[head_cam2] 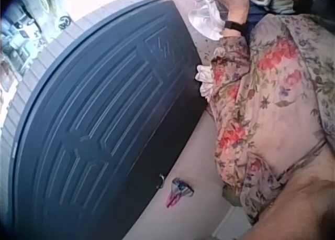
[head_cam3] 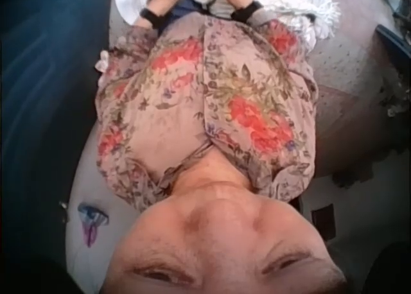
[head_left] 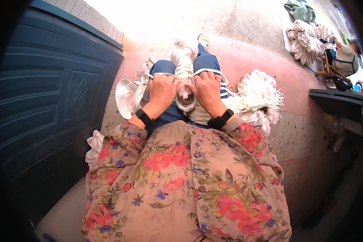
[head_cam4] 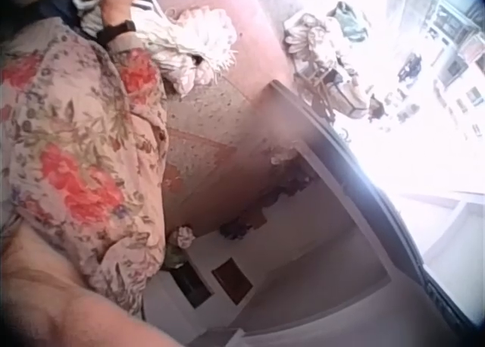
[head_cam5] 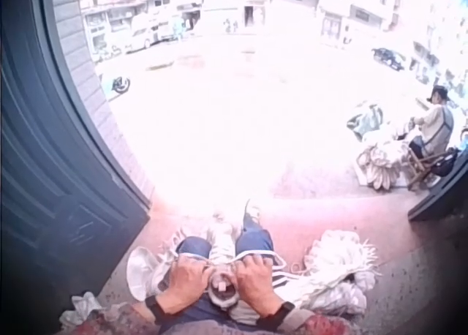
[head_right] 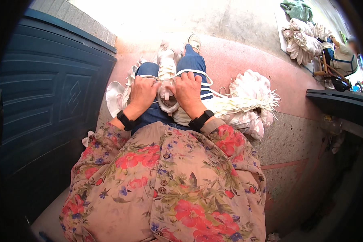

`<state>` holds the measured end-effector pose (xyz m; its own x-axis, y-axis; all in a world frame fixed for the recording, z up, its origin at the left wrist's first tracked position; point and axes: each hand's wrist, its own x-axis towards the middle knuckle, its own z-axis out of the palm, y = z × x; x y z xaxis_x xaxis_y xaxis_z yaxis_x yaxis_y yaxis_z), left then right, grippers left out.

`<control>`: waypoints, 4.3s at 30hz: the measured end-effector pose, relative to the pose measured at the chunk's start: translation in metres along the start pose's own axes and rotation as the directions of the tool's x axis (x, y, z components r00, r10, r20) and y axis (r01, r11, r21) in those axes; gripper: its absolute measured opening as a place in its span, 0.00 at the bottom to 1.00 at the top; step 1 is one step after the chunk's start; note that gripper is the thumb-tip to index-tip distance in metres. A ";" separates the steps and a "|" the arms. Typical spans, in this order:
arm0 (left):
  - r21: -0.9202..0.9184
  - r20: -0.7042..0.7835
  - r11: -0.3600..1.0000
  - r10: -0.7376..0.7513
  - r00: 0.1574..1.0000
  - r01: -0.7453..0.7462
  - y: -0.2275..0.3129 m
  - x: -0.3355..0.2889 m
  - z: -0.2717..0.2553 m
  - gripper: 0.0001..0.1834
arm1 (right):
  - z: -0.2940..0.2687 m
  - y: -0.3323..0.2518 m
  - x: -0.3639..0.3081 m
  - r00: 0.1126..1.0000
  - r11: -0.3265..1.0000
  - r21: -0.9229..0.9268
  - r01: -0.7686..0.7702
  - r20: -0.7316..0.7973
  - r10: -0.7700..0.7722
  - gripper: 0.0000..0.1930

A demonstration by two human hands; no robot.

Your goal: Lacing and tying white athletic shoes.

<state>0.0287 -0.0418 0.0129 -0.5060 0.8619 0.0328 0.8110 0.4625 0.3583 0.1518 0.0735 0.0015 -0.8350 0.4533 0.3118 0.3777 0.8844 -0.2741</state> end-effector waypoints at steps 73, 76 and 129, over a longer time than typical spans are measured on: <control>-0.757 0.544 0.301 -0.202 0.814 0.580 -0.026 0.041 -0.033 0.21 | 0.006 -0.022 0.031 0.866 0.965 0.215 -0.149 0.499 0.022 0.09; -0.774 0.543 0.265 -0.189 0.818 0.575 -0.027 0.042 -0.032 0.21 | 0.004 -0.009 0.032 0.830 0.945 0.248 -0.211 0.557 0.039 0.10; -0.522 0.162 0.820 -0.178 0.971 0.237 -0.026 -0.017 -0.001 0.13 | 0.013 0.014 -0.005 0.987 0.982 0.104 -0.160 0.051 0.155 0.04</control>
<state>0.0163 -0.0684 0.0037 -0.5882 0.7878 -0.1828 0.3914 0.4751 0.7881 0.1558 0.0817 -0.0158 -0.7855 0.5789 0.2190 0.4628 0.7842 -0.4133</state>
